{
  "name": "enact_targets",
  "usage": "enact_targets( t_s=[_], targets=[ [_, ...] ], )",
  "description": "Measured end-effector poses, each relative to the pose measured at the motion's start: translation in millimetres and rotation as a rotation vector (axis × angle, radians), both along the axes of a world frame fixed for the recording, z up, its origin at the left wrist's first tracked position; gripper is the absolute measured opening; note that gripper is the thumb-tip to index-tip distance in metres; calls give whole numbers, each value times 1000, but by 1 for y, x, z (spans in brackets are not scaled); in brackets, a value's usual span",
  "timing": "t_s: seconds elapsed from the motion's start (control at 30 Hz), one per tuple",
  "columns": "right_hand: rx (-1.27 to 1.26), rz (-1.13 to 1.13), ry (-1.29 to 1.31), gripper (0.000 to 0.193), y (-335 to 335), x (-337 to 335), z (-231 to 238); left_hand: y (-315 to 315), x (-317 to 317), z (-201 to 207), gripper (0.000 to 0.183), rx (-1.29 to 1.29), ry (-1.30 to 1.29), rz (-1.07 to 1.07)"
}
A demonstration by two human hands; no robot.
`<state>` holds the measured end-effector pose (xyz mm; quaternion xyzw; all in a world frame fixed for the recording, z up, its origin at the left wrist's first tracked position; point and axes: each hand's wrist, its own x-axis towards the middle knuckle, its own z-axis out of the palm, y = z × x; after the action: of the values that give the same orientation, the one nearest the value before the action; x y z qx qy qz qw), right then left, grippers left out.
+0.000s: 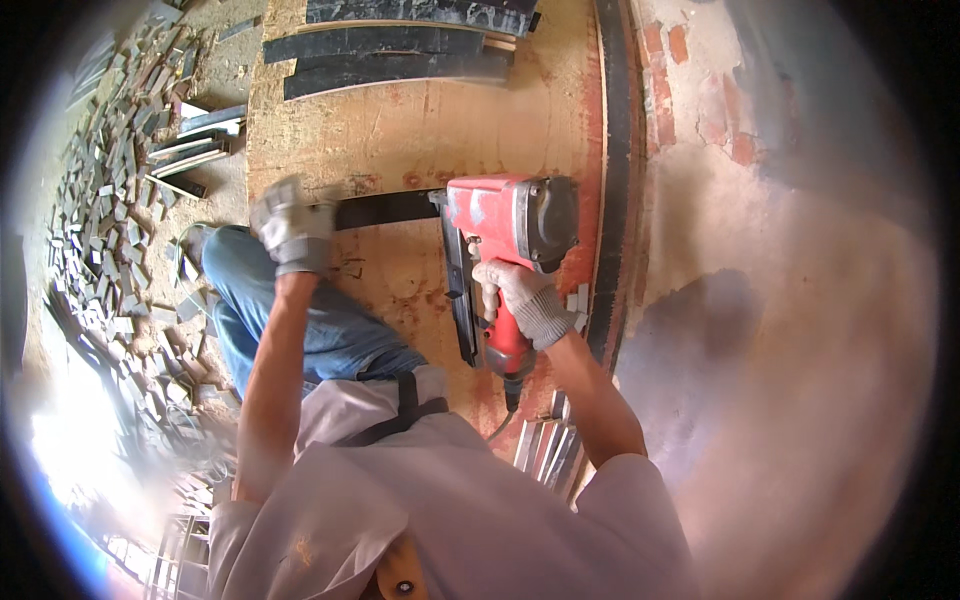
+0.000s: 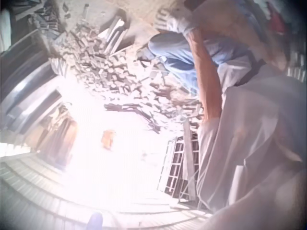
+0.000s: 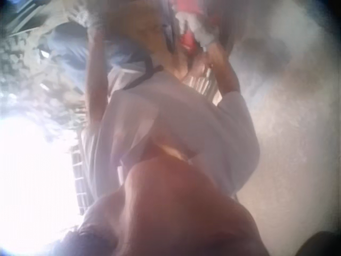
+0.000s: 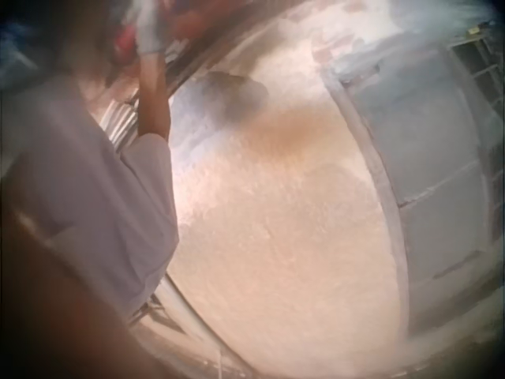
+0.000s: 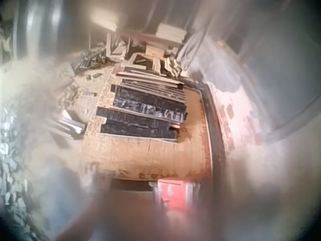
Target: The person sits on the floor and installs dark wooden planks onto a subfloor using a red nail gun. They repeatedly pick up planks, align them, and fasten them in place.
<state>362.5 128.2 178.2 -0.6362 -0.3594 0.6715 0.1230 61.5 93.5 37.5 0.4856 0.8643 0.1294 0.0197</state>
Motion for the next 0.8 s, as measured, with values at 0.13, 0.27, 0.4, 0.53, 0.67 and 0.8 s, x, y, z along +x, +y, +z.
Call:
enact_targets(
  t_s=[0.13, 0.27, 0.4, 0.53, 0.67, 0.8],
  targets=[
    [-38, -12, 60, 16, -4, 10, -12, -13, -50, 7, 79, -501, -179, 326],
    [-29, -20, 6, 17, -10, 7, 1, -14, -58, -9, 67, -462, -497, 414],
    [-16, -46, 56, 19, -24, 25, 3, -43, -4, -26, 50, -64, -1135, 375],
    [17, 58, -19, 21, -35, 24, 10, -33, 41, -4, 45, -171, -1776, 1016],
    [44, 146, -76, 22, -44, 23, 4, -54, 51, -35, 38, -340, -1160, 43],
    [28, 208, -52, 22, -47, 20, -5, -54, 55, -23, 35, -288, -1140, 70]
  ],
)
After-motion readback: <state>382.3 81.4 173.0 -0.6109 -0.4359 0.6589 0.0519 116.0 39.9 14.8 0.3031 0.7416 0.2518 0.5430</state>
